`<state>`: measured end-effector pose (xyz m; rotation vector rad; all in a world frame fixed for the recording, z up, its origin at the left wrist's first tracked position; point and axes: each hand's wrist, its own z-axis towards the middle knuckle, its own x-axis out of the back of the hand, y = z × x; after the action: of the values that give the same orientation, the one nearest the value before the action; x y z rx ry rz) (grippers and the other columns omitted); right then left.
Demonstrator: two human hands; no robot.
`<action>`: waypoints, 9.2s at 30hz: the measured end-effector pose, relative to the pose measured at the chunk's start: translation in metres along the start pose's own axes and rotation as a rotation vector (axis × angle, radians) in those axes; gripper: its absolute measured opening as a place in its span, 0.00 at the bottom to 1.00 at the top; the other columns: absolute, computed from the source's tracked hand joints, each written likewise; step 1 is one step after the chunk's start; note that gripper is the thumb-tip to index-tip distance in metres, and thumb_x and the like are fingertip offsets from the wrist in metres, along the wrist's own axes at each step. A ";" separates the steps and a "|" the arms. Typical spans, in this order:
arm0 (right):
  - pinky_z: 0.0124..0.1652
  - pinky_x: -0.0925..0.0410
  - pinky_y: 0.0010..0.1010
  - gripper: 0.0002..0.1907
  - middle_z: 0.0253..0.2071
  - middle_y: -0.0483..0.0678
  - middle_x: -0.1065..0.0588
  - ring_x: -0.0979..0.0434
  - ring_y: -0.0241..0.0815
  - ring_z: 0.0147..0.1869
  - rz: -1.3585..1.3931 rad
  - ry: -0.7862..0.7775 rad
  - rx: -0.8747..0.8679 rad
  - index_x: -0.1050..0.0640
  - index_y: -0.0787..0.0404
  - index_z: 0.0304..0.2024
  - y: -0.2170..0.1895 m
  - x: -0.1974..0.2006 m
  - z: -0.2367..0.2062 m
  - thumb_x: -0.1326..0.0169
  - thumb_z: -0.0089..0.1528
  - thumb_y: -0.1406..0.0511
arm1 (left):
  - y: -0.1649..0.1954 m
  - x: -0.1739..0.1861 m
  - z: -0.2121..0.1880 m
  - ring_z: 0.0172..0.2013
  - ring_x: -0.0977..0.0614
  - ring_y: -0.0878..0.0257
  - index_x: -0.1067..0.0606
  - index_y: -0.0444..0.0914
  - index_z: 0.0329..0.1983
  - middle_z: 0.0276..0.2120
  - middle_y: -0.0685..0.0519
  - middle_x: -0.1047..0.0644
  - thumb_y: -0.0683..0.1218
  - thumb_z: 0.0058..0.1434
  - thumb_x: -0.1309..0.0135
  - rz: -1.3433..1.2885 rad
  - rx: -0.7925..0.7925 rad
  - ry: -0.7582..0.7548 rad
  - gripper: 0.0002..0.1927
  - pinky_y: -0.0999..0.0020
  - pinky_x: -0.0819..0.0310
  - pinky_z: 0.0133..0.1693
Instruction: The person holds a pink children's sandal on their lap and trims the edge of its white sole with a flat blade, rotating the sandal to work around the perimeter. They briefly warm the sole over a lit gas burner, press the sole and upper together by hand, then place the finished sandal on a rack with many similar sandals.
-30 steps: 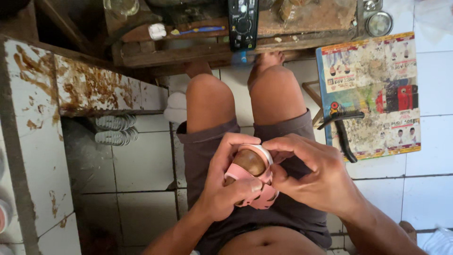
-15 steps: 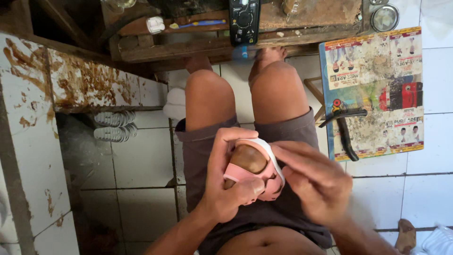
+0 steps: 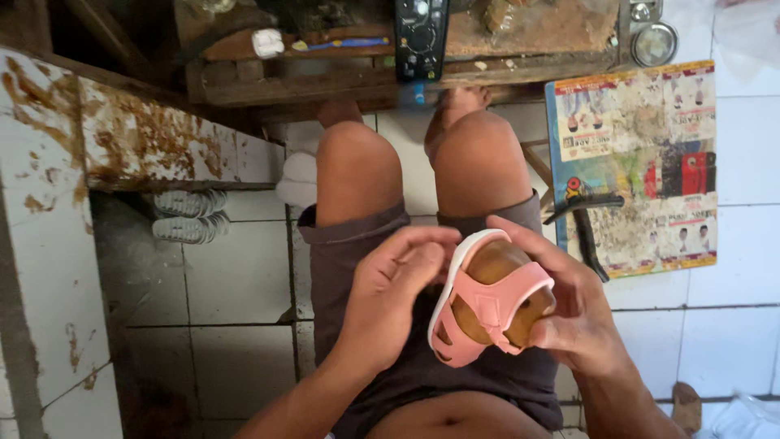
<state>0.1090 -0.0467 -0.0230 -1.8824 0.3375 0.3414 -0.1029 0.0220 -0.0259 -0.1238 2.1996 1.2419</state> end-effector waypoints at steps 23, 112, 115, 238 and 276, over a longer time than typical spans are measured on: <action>0.42 0.30 0.43 0.38 0.41 0.58 0.23 0.23 0.57 0.41 -1.334 0.405 -0.088 0.32 0.58 0.71 0.105 0.250 0.046 0.37 0.58 0.64 | -0.019 0.045 0.050 0.54 0.24 0.58 0.40 0.35 0.71 0.54 0.48 0.28 0.54 0.68 0.47 -0.464 -0.084 -0.167 0.33 0.62 0.29 0.58; 0.58 0.27 0.54 0.30 0.57 0.72 0.25 0.20 0.68 0.59 0.038 -0.141 -0.202 0.23 0.85 0.49 -0.004 0.083 0.067 0.43 0.58 0.60 | -0.035 0.035 0.041 0.27 0.30 0.50 0.36 0.36 0.56 0.31 0.42 0.30 0.42 0.58 0.29 0.152 0.538 -0.216 0.31 0.54 0.38 0.29; 0.55 0.24 0.54 0.26 0.55 0.72 0.23 0.18 0.67 0.56 -0.020 -0.259 -0.221 0.20 0.82 0.47 -0.018 0.091 0.096 0.43 0.57 0.62 | -0.025 0.032 0.059 0.26 0.25 0.62 0.35 0.39 0.57 0.34 0.49 0.25 0.45 0.56 0.30 0.318 0.374 -0.294 0.31 0.66 0.32 0.26; 0.52 0.21 0.40 0.16 0.52 0.63 0.21 0.15 0.55 0.52 -0.443 0.128 -0.030 0.20 0.75 0.49 -0.031 0.026 0.099 0.45 0.60 0.71 | -0.015 0.036 0.091 0.26 0.26 0.71 0.39 0.34 0.54 0.38 0.47 0.26 0.37 0.66 0.42 -0.317 0.319 -0.163 0.20 0.74 0.28 0.28; 0.45 0.26 0.28 0.17 0.51 0.50 0.17 0.17 0.40 0.50 -0.767 -0.624 -0.254 0.18 0.65 0.49 -0.076 0.066 0.148 0.39 0.57 0.68 | -0.012 0.028 0.095 0.42 0.20 0.46 0.32 0.36 0.52 0.43 0.43 0.27 0.48 0.60 0.33 0.756 -0.137 -0.322 0.24 0.58 0.25 0.42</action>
<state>0.1889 0.1130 -0.0308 -1.8838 -0.8611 0.4264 -0.0785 0.0973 -0.0860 0.8664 1.9172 1.6546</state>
